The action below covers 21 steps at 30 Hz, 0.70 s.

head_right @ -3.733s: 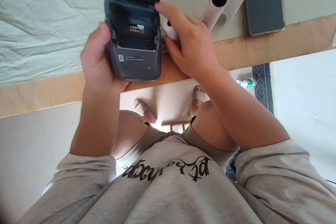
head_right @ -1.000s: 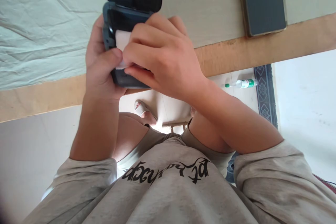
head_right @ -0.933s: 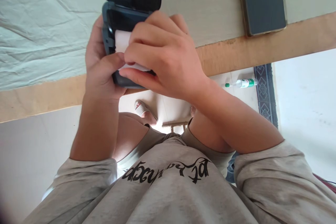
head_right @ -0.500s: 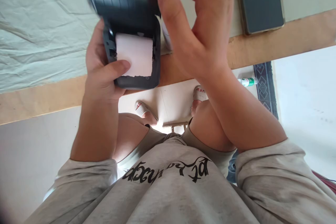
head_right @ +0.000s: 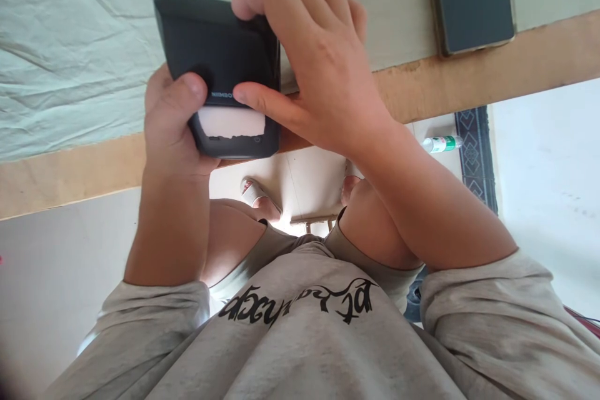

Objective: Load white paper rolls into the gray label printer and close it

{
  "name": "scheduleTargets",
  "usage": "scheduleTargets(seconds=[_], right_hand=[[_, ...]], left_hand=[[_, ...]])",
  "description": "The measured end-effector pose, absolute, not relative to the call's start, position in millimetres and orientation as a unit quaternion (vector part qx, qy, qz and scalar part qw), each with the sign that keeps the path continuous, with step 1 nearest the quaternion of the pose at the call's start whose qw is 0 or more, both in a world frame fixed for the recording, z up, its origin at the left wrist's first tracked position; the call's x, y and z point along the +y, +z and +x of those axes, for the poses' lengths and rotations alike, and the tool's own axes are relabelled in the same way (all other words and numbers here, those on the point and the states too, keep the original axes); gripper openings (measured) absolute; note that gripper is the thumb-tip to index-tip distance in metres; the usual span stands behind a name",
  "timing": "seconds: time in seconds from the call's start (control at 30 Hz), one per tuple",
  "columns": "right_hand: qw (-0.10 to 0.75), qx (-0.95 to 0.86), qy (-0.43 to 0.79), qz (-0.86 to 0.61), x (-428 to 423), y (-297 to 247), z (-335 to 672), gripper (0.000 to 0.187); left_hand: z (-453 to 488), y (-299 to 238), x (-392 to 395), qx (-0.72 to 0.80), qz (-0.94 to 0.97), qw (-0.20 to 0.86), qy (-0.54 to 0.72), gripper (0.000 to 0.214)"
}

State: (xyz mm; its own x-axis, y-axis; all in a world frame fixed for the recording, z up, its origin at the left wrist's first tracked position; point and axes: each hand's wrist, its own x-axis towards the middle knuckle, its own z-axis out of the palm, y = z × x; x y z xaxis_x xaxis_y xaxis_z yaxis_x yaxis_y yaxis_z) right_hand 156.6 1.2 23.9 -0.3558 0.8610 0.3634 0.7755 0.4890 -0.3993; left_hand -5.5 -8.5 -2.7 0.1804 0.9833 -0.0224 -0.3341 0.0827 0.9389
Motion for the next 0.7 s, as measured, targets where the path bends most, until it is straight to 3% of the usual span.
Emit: scheduleTargets(seconds=[0.7], right_hand=[[0.264, -0.82, 0.044, -0.506, -5.0, 24.0, 155.7, 0.052]], left_hand=[[-0.9, -0.6, -9.6, 0.33, 0.405, 0.647, 0.556, 0.014]])
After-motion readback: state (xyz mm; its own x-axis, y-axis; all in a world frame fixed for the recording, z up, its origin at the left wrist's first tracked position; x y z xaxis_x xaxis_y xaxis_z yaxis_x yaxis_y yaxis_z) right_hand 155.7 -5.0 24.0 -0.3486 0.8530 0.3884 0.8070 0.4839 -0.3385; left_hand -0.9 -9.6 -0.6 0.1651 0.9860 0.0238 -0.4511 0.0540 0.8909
